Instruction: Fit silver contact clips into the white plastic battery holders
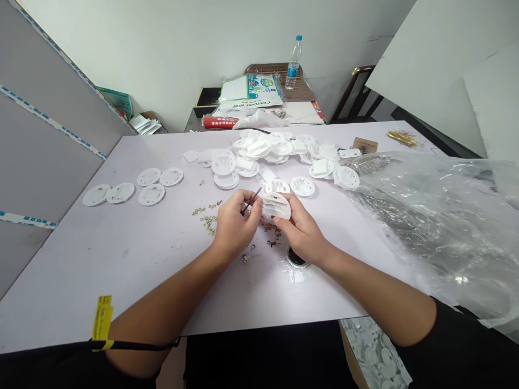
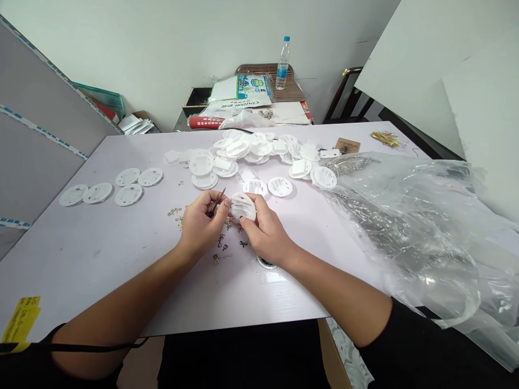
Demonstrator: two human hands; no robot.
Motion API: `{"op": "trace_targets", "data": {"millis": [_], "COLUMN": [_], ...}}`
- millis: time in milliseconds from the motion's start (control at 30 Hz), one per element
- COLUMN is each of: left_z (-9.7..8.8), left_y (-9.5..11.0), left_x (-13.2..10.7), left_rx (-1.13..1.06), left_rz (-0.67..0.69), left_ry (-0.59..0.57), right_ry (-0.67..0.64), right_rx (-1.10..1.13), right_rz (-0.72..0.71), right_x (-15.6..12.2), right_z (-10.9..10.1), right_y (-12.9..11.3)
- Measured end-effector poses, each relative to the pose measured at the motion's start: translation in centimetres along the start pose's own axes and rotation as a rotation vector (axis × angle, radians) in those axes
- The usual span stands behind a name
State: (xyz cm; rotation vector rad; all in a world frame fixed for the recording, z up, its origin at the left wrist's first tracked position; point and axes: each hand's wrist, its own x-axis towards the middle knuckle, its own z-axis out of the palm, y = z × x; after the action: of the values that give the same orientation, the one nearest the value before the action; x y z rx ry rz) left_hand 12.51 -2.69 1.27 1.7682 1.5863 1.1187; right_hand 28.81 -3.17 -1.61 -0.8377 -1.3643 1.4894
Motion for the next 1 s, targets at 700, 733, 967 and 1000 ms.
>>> {"op": "trace_targets", "data": {"millis": [700, 733, 967, 1000], "left_z": [0.4, 0.4, 0.4, 0.3], "left_y": [-0.7, -0.8, -1.4, -1.3], "left_x": [0.1, 0.1, 0.5, 0.6], "left_rx": [-0.097, -0.139, -0.350, -0.402], "left_rz": [-0.001, -0.014, -0.058, -0.079], "left_ry": [-0.073, -0.093, -0.205, -0.241], "right_ry": [-0.091, -0.099, -0.121, -0.107], "right_rx": [0.031, 0.050, 0.139, 0.141], "right_rz": [-0.016, -0.023, -0.006, -0.008], "right_x": [-0.3, -0.3, 0.0, 0.0], "right_z": [0.1, 0.1, -0.1, -0.1], "right_y": [0.0, -0.1, -0.3, -0.3]}}
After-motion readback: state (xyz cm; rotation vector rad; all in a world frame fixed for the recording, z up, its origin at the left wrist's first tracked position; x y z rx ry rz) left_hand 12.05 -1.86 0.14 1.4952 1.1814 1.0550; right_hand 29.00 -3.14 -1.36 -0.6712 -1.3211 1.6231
